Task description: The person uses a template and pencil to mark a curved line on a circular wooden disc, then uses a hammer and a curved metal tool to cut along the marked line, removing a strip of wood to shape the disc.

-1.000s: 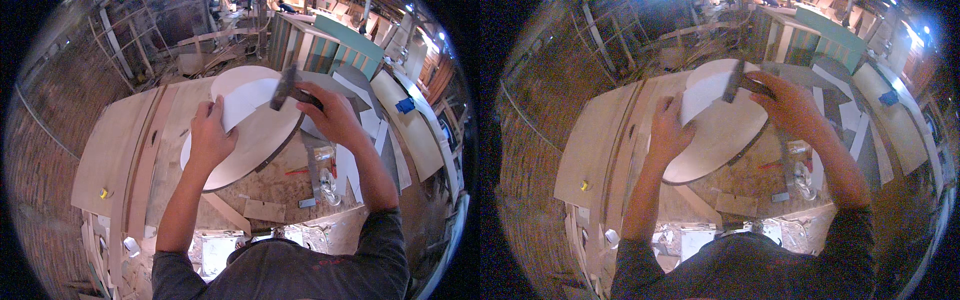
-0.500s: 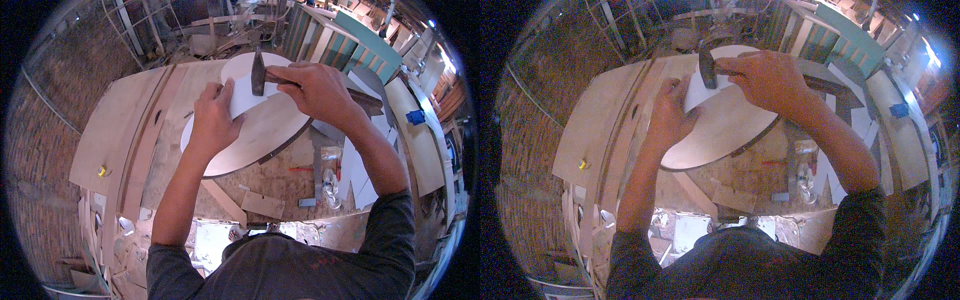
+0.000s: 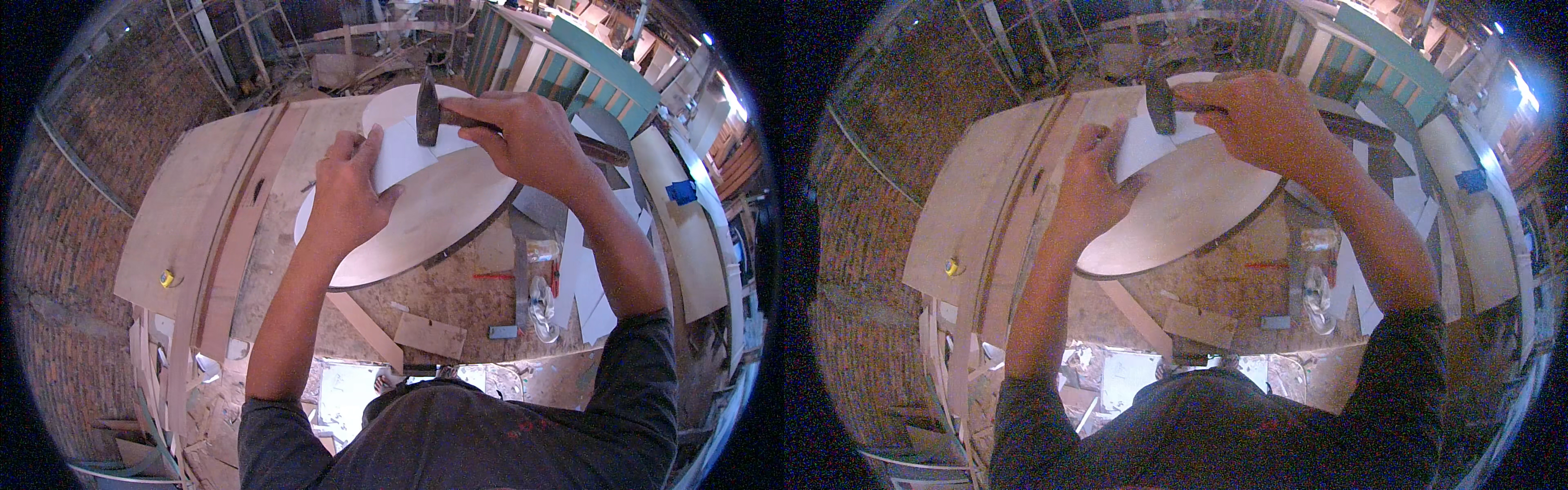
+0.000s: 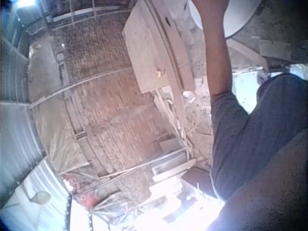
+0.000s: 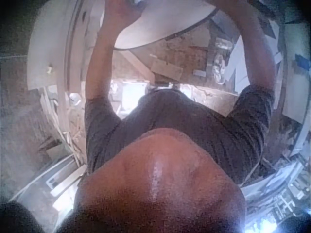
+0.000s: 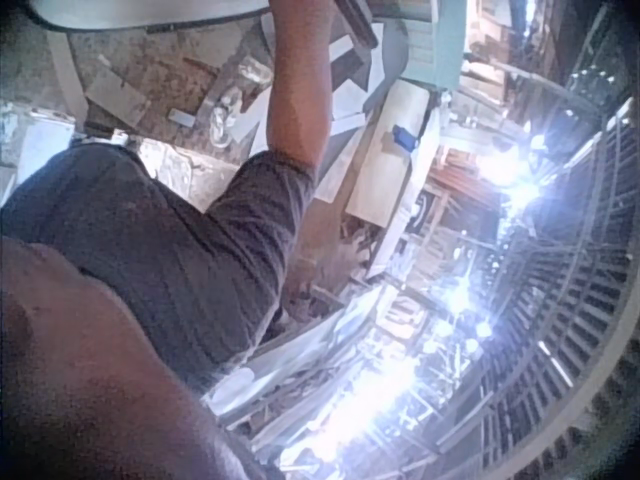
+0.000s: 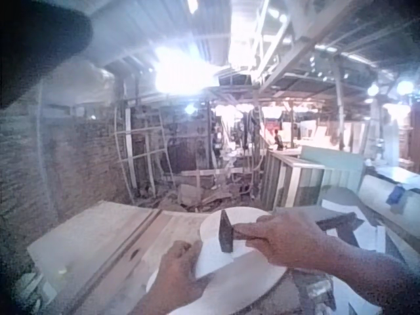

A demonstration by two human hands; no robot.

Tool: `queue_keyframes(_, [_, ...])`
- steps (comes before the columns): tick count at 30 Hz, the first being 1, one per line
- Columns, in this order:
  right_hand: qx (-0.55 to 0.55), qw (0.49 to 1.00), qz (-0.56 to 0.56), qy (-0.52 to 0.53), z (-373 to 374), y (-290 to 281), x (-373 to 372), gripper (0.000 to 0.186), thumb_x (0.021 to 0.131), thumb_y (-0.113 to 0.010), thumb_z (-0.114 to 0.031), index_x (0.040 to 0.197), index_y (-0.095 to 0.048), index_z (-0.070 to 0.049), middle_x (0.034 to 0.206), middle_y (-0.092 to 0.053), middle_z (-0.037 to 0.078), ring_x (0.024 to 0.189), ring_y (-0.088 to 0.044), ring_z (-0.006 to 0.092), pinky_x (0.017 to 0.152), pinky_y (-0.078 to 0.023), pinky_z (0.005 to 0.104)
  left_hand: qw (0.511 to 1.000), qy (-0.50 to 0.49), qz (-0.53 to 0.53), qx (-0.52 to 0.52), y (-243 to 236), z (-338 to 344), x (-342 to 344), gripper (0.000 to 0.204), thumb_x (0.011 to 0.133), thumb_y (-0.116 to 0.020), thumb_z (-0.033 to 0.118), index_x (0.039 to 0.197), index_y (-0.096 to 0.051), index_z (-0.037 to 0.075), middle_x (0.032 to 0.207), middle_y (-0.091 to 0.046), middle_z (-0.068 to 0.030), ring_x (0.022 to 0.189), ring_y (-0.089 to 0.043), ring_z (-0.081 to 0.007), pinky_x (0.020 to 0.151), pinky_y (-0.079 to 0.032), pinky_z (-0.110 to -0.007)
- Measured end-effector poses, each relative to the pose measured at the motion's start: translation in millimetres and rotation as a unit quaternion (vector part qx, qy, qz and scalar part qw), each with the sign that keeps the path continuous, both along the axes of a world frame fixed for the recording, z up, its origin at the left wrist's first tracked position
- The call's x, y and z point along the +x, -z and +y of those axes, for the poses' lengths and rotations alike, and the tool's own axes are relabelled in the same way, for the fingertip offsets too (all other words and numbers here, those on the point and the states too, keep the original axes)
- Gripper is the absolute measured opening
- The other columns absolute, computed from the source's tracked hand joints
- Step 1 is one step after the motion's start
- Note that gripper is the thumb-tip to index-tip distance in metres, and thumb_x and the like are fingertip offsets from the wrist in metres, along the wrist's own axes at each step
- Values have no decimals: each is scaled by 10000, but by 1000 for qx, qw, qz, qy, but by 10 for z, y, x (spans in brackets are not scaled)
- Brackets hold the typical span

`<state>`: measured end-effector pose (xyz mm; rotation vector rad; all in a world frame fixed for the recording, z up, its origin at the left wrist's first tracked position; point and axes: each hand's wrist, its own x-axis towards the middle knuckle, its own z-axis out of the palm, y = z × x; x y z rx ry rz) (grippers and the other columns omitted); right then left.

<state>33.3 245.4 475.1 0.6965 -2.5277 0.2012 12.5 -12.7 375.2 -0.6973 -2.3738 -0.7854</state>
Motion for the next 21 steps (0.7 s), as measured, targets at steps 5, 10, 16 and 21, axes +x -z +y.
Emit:
queue_keyframes(5, [33, 999, -3, -4, -81, -6, -41, 404, 961, -746, -218, 1365, -737, -202, 1082, -789, 124, 951, -751, 349, 836, -594, 480, 1000, 9, 6, 2, 13, -10, -17, 843, 709, -917, 149, 1457, -593, -65, 1248, -629, -236, 1128, -642, -413, 987, -506, -495])
queue_keyframes(10, [4, 1000, 28, -9, -79, 14, -264, 412, 963, -748, -235, 1374, -732, -217, 1120, -789, 131, 974, -752, 353, 855, -595, 482, 1000, 9, 11, -1, -9, -9, -10, 837, 707, -915, 153, 1448, -596, -71, 1249, -631, -240, 1137, -641, -416, 999, -503, -500])
queue_keyframes(16, [14, 999, 10, 29, -135, -51, -430, 414, 971, -743, -247, 1384, -728, -274, 1126, -792, 131, 989, -757, 359, 870, -601, 477, 1000, 2, -7, -10, -57, -5, 26, 798, 748, -903, 174, 1456, -602, -37, 1281, -627, -264, 1164, -646, -459, 1035, -537, -485])
queue_keyframes(21, [56, 998, -3, 25, -236, -105, -404, 405, 980, -739, -259, 1384, -730, -271, 1122, -794, 134, 970, -762, 358, 869, -600, 477, 1000, -3, -6, -2, -63, 2, 56, 793, 743, -899, 154, 1455, -605, -34, 1268, -627, -264, 1168, -643, -457, 1039, -535, -490])
